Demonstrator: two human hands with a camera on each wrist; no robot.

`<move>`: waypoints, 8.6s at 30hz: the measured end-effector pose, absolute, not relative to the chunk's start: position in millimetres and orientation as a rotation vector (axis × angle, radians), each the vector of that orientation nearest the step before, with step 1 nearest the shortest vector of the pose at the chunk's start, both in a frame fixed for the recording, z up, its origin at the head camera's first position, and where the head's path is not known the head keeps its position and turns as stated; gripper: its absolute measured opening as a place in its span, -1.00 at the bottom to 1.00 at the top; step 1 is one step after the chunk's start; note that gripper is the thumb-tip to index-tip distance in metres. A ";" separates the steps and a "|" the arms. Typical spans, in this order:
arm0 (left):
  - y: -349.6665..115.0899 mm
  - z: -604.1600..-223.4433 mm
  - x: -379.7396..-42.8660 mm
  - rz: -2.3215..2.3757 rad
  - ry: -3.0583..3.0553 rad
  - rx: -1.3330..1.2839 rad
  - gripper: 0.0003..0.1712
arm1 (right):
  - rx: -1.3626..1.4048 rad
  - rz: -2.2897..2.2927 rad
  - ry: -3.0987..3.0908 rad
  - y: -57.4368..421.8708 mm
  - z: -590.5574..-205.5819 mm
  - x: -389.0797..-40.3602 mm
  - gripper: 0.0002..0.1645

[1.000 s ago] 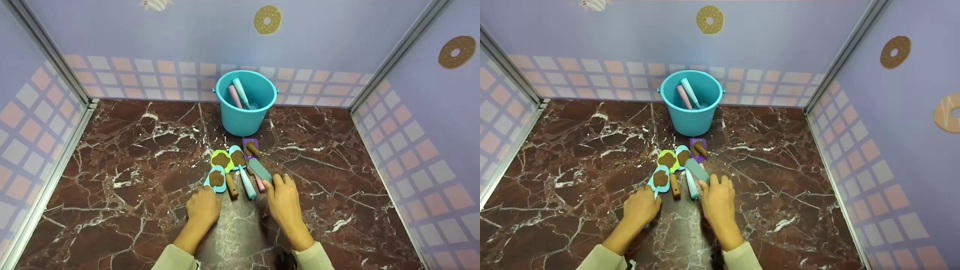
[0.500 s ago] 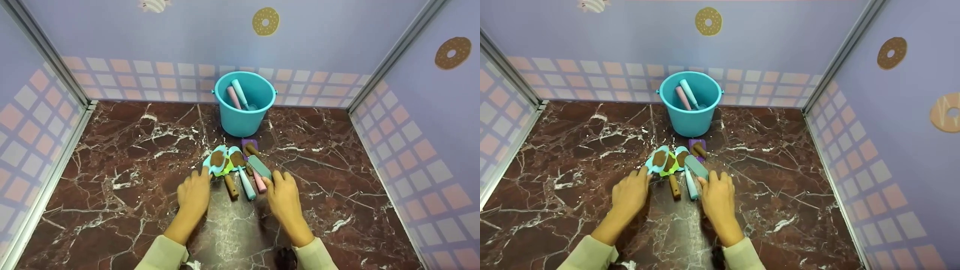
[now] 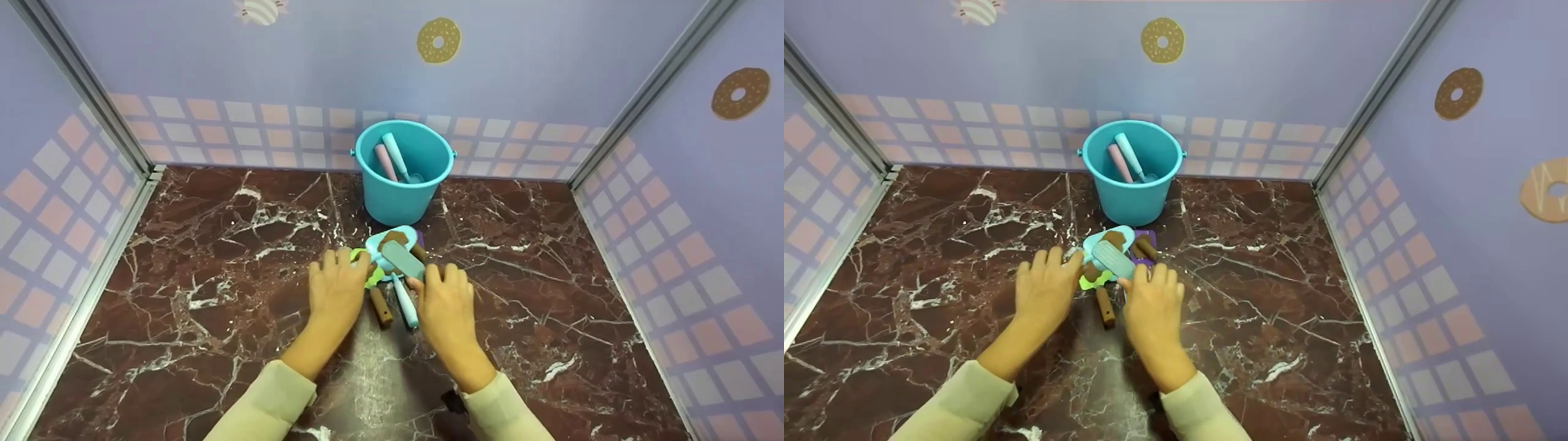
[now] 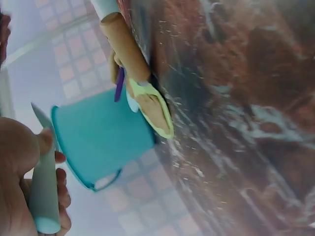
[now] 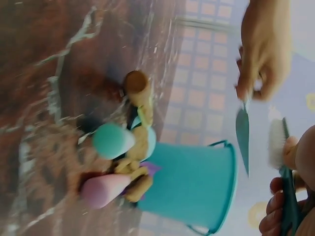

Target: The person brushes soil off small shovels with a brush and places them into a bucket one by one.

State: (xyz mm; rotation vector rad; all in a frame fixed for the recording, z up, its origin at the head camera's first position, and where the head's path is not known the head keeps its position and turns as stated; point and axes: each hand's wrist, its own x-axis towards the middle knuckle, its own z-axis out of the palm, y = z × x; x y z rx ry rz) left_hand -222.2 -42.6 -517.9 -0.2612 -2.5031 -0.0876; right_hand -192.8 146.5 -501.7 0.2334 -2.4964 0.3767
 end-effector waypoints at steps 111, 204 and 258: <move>-12.7 -511.8 -205.8 0.000 -2.349 -0.180 -0.76 | 0.254 0.230 -2.547 138.4 -508.4 -195.7 -0.50; -44.7 -521.5 -217.0 -3.254 -2.020 0.258 -0.54 | 0.225 0.377 -2.524 164.7 -507.7 -206.9 -0.51; -50.6 -517.4 -205.5 -3.438 -1.962 0.010 -0.55 | 0.377 0.410 -2.537 154.5 -496.3 -210.6 -0.54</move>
